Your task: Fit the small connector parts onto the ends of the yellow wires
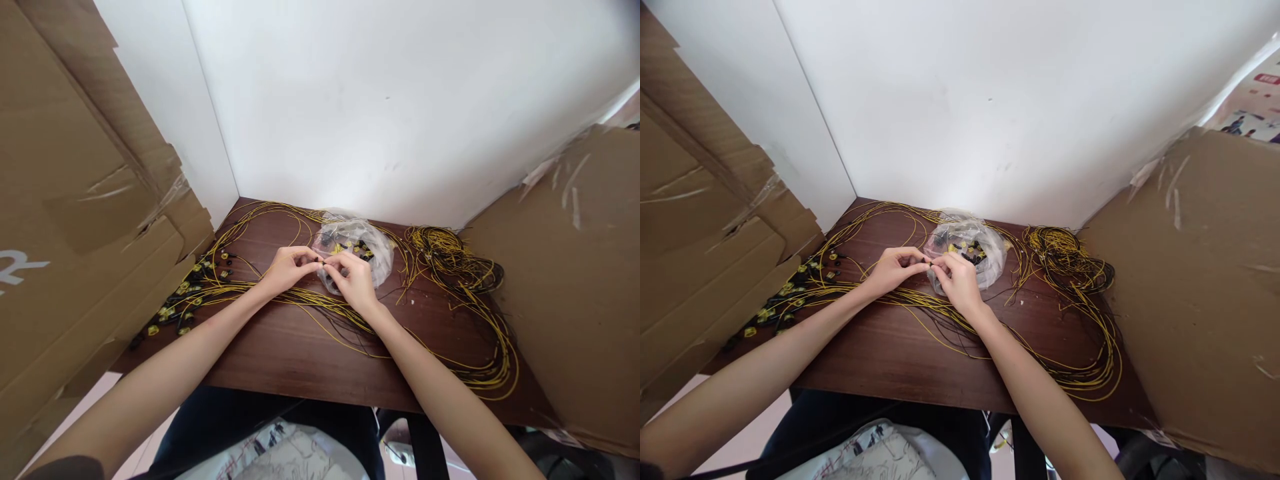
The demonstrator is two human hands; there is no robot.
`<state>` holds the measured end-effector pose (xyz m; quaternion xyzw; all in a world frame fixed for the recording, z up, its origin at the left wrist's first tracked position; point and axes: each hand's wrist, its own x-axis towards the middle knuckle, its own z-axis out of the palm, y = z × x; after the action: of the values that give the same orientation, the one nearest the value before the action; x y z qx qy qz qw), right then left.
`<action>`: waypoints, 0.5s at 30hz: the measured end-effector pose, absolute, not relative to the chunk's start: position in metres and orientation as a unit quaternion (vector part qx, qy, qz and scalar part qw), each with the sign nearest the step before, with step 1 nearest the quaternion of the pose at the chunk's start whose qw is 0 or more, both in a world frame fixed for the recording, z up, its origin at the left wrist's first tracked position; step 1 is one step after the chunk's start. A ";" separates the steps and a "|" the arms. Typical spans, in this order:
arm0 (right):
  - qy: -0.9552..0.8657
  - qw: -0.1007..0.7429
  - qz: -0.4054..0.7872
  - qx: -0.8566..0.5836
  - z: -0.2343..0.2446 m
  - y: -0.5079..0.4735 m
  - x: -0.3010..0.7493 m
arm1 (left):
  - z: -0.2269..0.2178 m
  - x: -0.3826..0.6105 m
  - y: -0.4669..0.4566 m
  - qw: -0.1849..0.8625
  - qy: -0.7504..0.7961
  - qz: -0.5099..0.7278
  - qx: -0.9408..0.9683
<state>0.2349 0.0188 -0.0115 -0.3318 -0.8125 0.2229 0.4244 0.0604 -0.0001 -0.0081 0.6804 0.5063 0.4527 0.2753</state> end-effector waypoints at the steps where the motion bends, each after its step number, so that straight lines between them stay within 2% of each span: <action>1: -0.808 0.429 0.233 -0.331 -0.012 0.020 0.235 | -0.008 0.061 0.000 0.271 0.508 0.453 0.680; 15: -0.807 0.434 0.240 -0.320 -0.008 0.023 0.238 | -0.006 0.061 -0.004 0.254 0.452 0.460 0.721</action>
<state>0.2384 0.0230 -0.0084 -0.3198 -0.8070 0.2401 0.4345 0.0614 -0.0037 -0.0058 0.7212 0.4516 0.4599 0.2537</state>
